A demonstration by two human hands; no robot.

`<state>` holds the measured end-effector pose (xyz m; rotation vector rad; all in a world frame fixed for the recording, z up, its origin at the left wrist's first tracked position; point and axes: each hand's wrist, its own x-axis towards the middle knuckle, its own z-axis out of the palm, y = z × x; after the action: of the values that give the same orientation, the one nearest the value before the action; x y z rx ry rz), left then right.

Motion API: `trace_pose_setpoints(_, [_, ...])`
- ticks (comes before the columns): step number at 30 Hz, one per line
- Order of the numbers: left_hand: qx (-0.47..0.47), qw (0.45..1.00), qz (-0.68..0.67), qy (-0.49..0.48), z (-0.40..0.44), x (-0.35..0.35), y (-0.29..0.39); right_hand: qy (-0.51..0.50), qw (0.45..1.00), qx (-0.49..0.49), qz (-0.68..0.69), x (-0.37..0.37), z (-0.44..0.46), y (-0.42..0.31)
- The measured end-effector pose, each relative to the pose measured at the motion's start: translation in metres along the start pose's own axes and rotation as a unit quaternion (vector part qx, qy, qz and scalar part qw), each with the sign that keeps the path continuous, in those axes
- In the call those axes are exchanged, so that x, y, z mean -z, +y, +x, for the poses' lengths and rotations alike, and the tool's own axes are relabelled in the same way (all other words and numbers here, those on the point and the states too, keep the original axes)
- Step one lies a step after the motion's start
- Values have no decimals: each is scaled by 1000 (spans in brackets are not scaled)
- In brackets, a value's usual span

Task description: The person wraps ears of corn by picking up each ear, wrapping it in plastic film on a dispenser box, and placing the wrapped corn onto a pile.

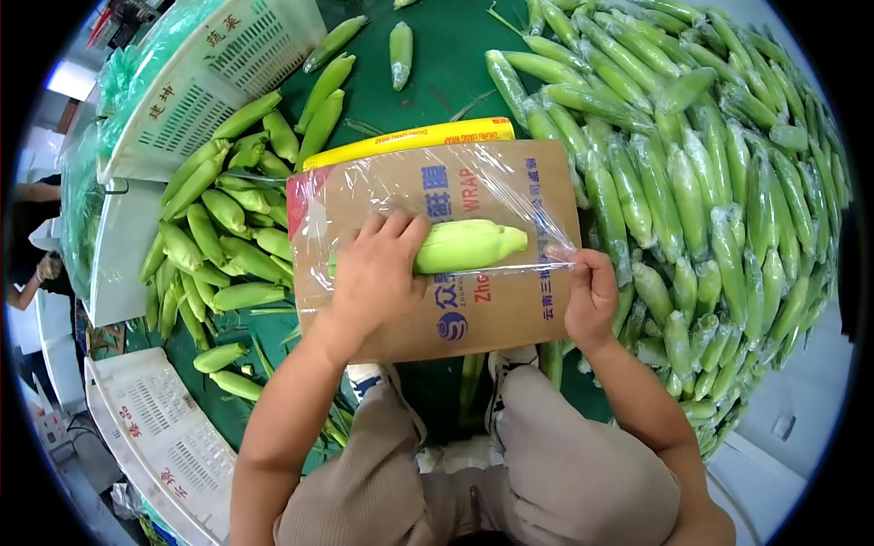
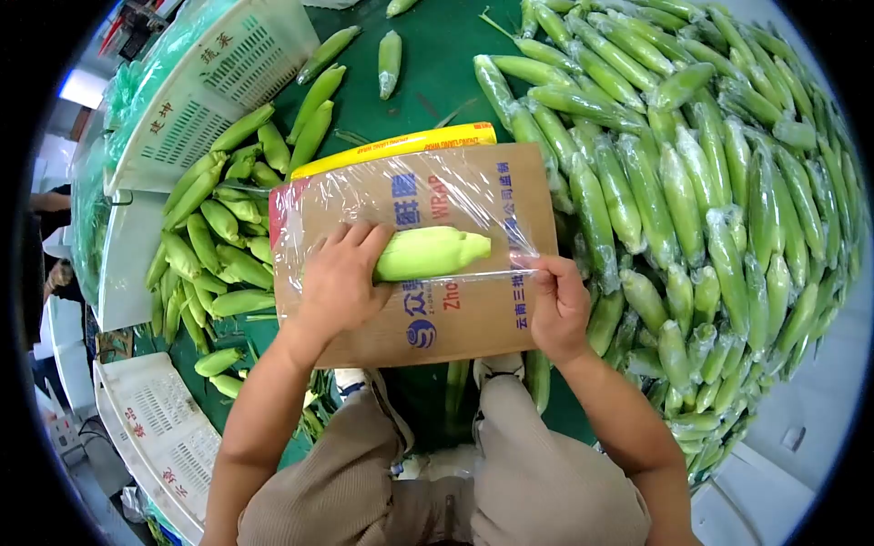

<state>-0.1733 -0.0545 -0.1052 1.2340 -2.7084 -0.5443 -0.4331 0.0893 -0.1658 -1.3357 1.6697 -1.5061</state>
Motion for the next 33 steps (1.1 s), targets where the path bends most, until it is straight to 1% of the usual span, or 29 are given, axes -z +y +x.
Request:
trace_pose_setpoints(1, [-7, 1000, 8, -4, 1, 5, -2, 7, 1000, 11, 3, -7, 5, -4])
trace_pose_setpoints(3, [-16, 999, 20, -25, 6, 5, -7, -71, 990, -17, -123, -21, 30, -15])
trace_pose_setpoints(4, [-15, 999, 31, -37, 10, 8, -6, -112, 975, -35, -187, -29, 42, -21])
trace_pose_setpoints(5, [-10, 998, 40, -50, 12, 10, -5, -134, 957, 60, -251, -41, 53, -25])
trace_pose_setpoints(6, [15, 995, 28, -96, 18, 13, -7, -155, 925, 157, -309, -56, 64, -29])
trace_pose_setpoints(8, [-3, 992, -36, -119, 30, 13, -25, -195, 859, 268, -390, -72, 78, -28])
trace_pose_setpoints(10, [-31, 985, -112, -127, 41, 10, -45, -229, 809, 306, -447, -82, 94, -24])
trace_pose_setpoints(13, [-60, 994, -90, -1, 26, 14, -50, -261, 809, 306, -429, -91, 118, -20])
trace_pose_setpoints(14, [2, 995, -39, 93, 10, 19, -48, -287, 817, 280, -415, -91, 123, -18])
trace_pose_setpoints(15, [57, 980, -19, 189, -11, 8, -68, -276, 825, 268, -413, -92, 124, -16])
trace_pose_setpoints(17, [115, 952, -97, 266, -63, 8, -75, -252, 846, 230, -409, -94, 118, -11])
trace_pose_setpoints(18, [132, 967, -74, 204, -80, 2, -77, -216, 856, 257, -394, -91, 115, -11])
trace_pose_setpoints(20, [167, 980, -25, 100, -100, -10, -75, -201, 867, 253, -380, -90, 109, -12])
trace_pose_setpoints(21, [174, 979, -4, 107, -101, -9, -76, -186, 870, 257, -377, -87, 111, -16])
trace_pose_setpoints(23, [133, 977, 33, 164, -103, -17, -89, -233, 848, 236, -413, -75, 107, -33])
trace_pose_setpoints(24, [182, 960, -45, 207, -107, -23, -90, -263, 835, 222, -430, -70, 102, -39])
trace_pose_setpoints(25, [228, 933, -122, 251, -107, -29, -89, -295, 827, 244, -411, -66, 100, -41])
trace_pose_setpoints(26, [267, 897, -199, 292, -106, -34, -86, -324, 819, 264, -393, -62, 99, -43])
trace_pose_setpoints(27, [274, 845, -286, 358, -102, -35, -72, -352, 811, 278, -377, -57, 96, -44])
trace_pose_setpoints(29, [194, 864, -245, 394, -97, -44, -47, -411, 801, 269, -341, -62, 83, -45])
trace_pose_setpoints(30, [65, 914, -209, 341, -91, -34, -23, -438, 795, 266, -324, -65, 79, -46])
trace_pose_setpoints(31, [9, 958, -142, 248, -90, -46, -19, -447, 791, 247, -336, -65, 75, -47])
trace_pose_setpoints(33, [-28, 989, -19, 146, -88, -34, -9, -473, 778, 214, -353, -69, 71, -48])
